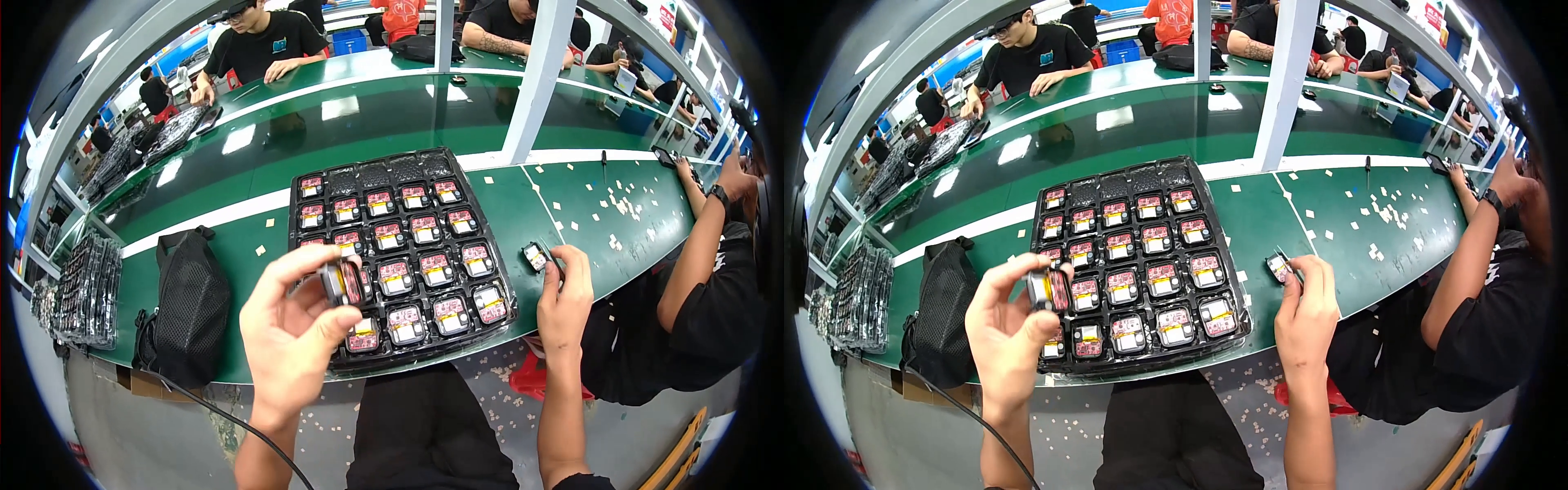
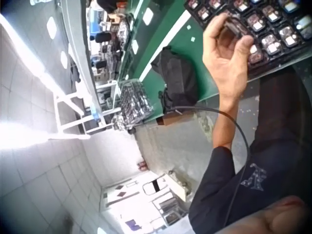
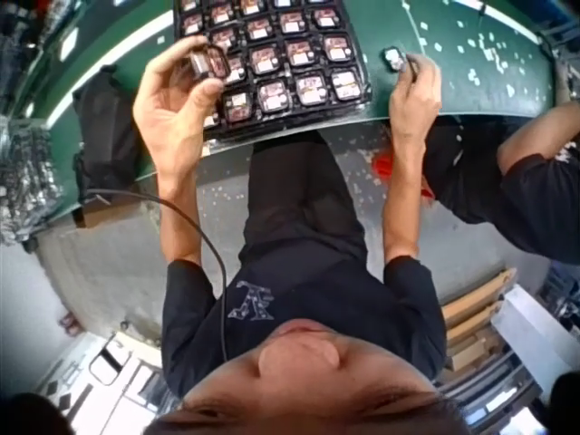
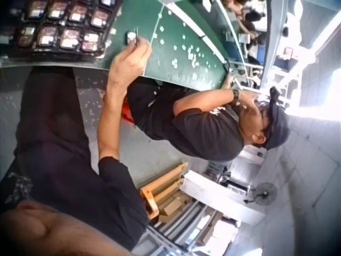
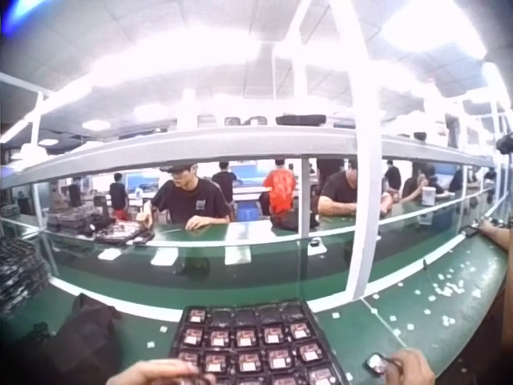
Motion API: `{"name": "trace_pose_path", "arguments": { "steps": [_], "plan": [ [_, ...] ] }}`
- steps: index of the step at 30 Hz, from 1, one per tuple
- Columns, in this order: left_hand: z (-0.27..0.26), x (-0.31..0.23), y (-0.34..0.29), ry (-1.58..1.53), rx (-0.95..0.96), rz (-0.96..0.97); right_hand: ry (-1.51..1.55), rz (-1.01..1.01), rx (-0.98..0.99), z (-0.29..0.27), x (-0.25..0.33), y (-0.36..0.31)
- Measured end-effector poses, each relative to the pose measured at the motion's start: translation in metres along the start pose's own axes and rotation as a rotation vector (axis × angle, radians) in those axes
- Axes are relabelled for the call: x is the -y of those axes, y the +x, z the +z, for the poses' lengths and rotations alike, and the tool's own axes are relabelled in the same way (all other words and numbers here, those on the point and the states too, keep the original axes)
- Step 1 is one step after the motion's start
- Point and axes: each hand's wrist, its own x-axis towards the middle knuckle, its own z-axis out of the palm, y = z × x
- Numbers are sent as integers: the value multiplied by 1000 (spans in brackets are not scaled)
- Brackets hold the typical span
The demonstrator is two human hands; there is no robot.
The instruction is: Assembling electronic components, likely smartwatch screens, on a factory production line.
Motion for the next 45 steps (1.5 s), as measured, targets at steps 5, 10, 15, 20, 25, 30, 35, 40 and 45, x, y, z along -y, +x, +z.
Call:
{"name": "trace_pose_path", "arguments": {
  "steps": [5,10,15,20,25,30,35,40,45],
  "plan": [
    [-10,15,81,140,42,-50,-126,141,125,22,-13,0],
    [-21,50,141,720,57,49,-87,162,166,21,-15,0],
    [-24,69,155,1166,72,125,-58,192,178,22,-15,-1],
    [-23,80,147,1337,156,250,-51,201,158,21,-17,-1],
    [-33,77,140,1393,269,156,-32,203,161,22,-13,1],
    [-17,60,121,1350,158,269,-7,199,141,19,-17,-1],
    [14,7,54,1028,256,424,249,186,-61,-7,-9,-3],
    [22,4,2,809,377,595,465,34,8,-46,40,-20],
    [47,10,-58,358,308,252,796,-148,268,-60,83,-47]
  ]
}}
